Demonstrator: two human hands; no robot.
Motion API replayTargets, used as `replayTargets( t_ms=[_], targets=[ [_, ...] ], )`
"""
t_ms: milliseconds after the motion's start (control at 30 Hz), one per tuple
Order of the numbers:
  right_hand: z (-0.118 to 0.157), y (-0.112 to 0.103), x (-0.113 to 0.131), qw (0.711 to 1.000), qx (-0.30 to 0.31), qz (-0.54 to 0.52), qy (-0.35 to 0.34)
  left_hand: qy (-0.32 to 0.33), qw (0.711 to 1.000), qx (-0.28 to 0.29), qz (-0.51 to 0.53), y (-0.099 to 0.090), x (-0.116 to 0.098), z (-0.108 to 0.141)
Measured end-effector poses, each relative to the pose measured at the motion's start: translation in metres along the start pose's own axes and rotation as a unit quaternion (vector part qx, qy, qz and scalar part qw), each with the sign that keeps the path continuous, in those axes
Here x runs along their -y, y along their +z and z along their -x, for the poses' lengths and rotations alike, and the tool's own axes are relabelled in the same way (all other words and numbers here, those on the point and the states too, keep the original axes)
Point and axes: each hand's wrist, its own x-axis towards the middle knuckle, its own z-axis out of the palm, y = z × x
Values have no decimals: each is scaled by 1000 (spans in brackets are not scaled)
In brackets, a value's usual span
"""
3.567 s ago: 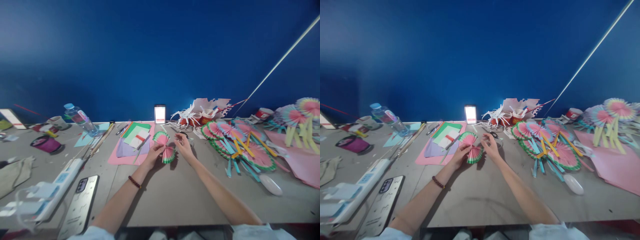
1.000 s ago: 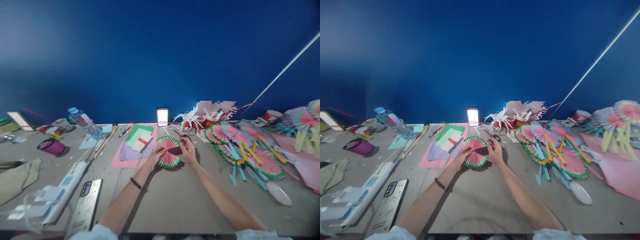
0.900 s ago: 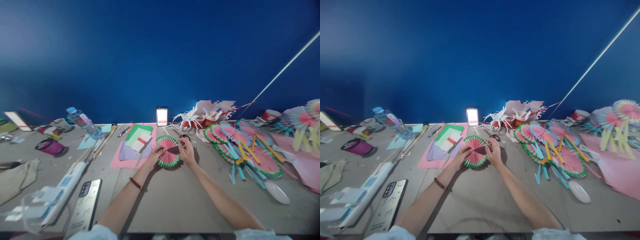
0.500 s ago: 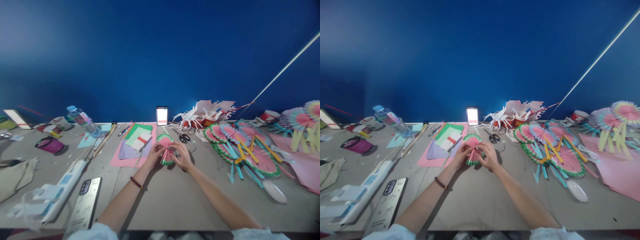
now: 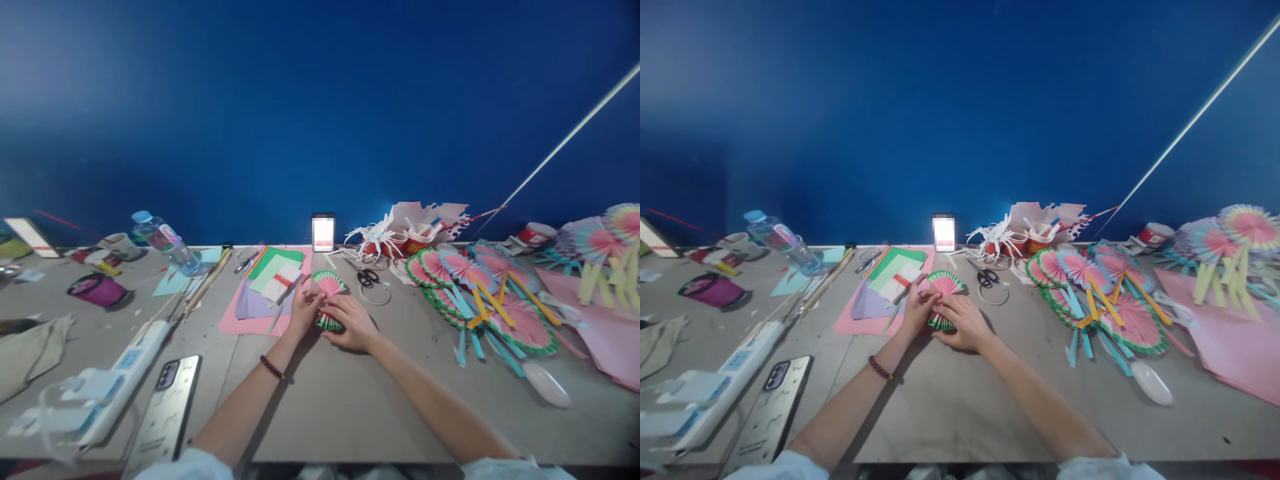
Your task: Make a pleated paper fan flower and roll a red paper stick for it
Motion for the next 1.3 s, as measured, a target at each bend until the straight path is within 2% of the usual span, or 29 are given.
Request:
replayTargets(
  t_ms=[333, 533, 667, 833, 967, 1100, 1300],
  targets=[
    [0, 3, 0, 1000, 21, 1, -11, -1, 997, -59, -40, 0, -10, 0],
    [1, 5, 0, 999, 35, -7, -32, 36, 991, -120, -39, -3, -11, -2],
    [0, 6, -1, 999, 40, -17, -9, 42, 995, -95, -6, -6, -7, -6],
    [0, 4, -5, 999, 27, -5, 31, 60, 992, -108, -2, -6, -5, -6],
    [0, 1, -5, 999, 13, -5, 48, 74, 992, -68, -72, -7, -8, -1],
    [1, 1, -7, 998, 14, -4, 65, 109, 978, -19, -176, -11, -7, -1],
    [3, 4, -13, 995, -6, 25, 101, 99, 980, 32, -172, -11, -5, 0]
  ],
)
